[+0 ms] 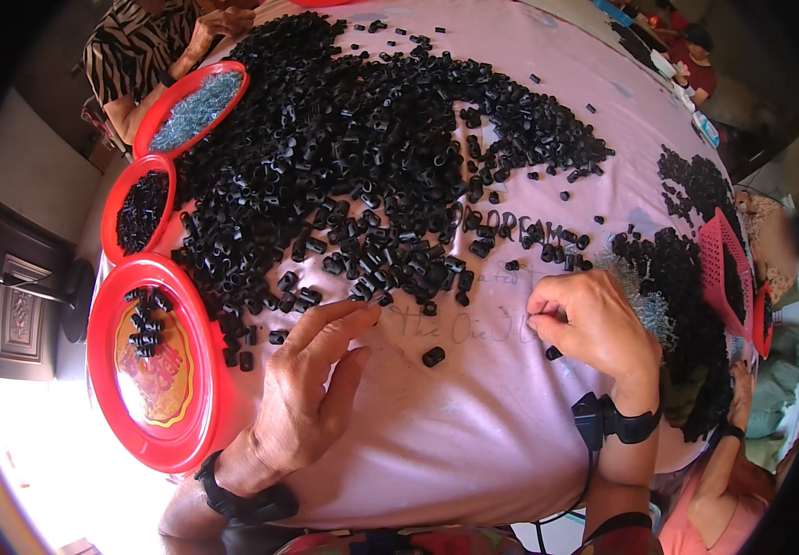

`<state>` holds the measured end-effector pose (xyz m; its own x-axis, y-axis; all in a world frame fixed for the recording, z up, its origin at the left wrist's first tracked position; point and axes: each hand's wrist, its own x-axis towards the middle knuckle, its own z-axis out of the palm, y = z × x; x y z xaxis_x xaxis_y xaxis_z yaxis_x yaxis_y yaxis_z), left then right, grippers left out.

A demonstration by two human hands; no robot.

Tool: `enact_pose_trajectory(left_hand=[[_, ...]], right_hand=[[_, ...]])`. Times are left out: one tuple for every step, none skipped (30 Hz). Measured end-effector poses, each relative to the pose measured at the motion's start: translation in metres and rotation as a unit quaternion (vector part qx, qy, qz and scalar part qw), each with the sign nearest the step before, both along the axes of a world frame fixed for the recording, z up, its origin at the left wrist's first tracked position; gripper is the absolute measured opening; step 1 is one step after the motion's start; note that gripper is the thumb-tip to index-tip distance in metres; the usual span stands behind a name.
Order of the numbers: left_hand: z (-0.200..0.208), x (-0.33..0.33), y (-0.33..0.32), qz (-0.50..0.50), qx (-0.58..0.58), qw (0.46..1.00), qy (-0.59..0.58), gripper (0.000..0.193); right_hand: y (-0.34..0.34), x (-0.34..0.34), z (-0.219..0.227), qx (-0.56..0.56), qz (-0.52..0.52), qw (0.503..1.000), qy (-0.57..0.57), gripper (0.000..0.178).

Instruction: Assembling small plastic and metal components by hand at a table.

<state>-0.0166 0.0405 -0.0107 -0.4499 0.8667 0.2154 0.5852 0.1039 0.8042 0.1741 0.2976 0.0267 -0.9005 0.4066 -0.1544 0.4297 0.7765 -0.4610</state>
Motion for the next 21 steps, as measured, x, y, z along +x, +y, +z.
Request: enact_pose_trajectory(left_hand=[[0.0, 0.0, 0.001, 0.004, 0.008, 1.0, 0.007, 0.036], [0.0, 0.001, 0.0, 0.006, 0.006, 1.0, 0.008, 0.036], [0.001, 0.002, 0.0, 0.0, -0.007, 1.0, -0.006, 0.037], [0.002, 0.002, -0.001, -0.006, -0.02, 1.0, -0.02, 0.039], [0.001, 0.002, -0.001, -0.005, -0.02, 1.0, -0.02, 0.039], [-0.001, 0.002, -0.001, -0.019, -0.016, 1.0, 0.016, 0.041], [-0.002, 0.002, -0.002, -0.033, -0.013, 0.998, 0.053, 0.043], [-0.002, 0.002, 0.0, -0.033, -0.013, 0.998, 0.053, 0.043], [-0.002, 0.002, 0.002, -0.002, -0.022, 0.997, 0.073, 0.046], [-0.002, 0.003, 0.003, 0.029, -0.031, 0.995, 0.092, 0.048], [-0.004, 0.003, 0.003, 0.031, -0.033, 0.994, 0.095, 0.048], [-0.006, 0.003, 0.003, 0.023, -0.04, 0.995, 0.087, 0.046], [-0.006, 0.002, 0.003, 0.015, -0.047, 0.996, 0.08, 0.044], [-0.005, 0.002, 0.003, 0.016, -0.049, 0.995, 0.083, 0.044], [-0.005, 0.002, 0.005, 0.008, -0.056, 0.996, 0.072, 0.04], [-0.005, 0.001, 0.006, 0.0, -0.064, 0.996, 0.06, 0.036], [-0.005, 0.0, 0.008, 0.002, -0.065, 0.996, 0.062, 0.036], [-0.006, -0.001, 0.011, 0.008, -0.072, 0.996, 0.046, 0.033], [-0.007, -0.002, 0.012, 0.014, -0.08, 0.996, 0.03, 0.029], [-0.009, -0.002, 0.013, 0.014, -0.08, 0.996, 0.031, 0.029], [-0.009, -0.003, 0.013, 0.022, -0.069, 0.997, 0.017, 0.027]], right_hand=[[-0.001, -0.002, -0.001, -0.01, -0.005, 1.0, 0.01, 0.009], [-0.003, -0.004, -0.001, -0.019, -0.01, 1.0, 0.021, 0.008], [-0.006, -0.006, -0.001, -0.02, -0.009, 1.0, 0.021, 0.008], [-0.01, -0.008, 0.0, -0.045, -0.013, 0.997, 0.054, 0.008], [-0.012, -0.01, 0.001, -0.069, -0.017, 0.994, 0.087, 0.008], [-0.014, -0.011, 0.002, -0.07, -0.016, 0.994, 0.088, 0.008], [-0.015, -0.011, 0.004, -0.07, 0.0, 0.993, 0.099, 0.009], [-0.016, -0.012, 0.004, -0.07, 0.015, 0.991, 0.11, 0.009], [-0.018, -0.014, 0.003, -0.072, 0.016, 0.991, 0.112, 0.009], [-0.021, -0.016, 0.001, -0.086, 0.027, 0.987, 0.131, 0.008], [-0.025, -0.018, -0.001, -0.1, 0.038, 0.983, 0.151, 0.008], [-0.029, -0.019, -0.001, -0.096, 0.05, 0.981, 0.161, 0.008], [-0.034, -0.022, -0.002, -0.098, 0.051, 0.98, 0.163, 0.008], [-0.038, -0.024, -0.002, -0.122, 0.052, 0.975, 0.177, 0.008], [-0.043, -0.027, -0.003, -0.146, 0.054, 0.969, 0.19, 0.008], [-0.047, -0.029, -0.005, -0.163, 0.056, 0.966, 0.193, 0.009], [-0.051, -0.031, -0.007, -0.164, 0.057, 0.965, 0.194, 0.009], [-0.054, -0.032, -0.01, -0.162, 0.065, 0.962, 0.208, 0.01], [-0.056, -0.032, -0.013, -0.16, 0.072, 0.959, 0.222, 0.01], [-0.058, -0.032, -0.015, -0.166, 0.073, 0.957, 0.227, 0.012], [-0.059, -0.031, -0.015, -0.167, 0.074, 0.956, 0.229, 0.012]])
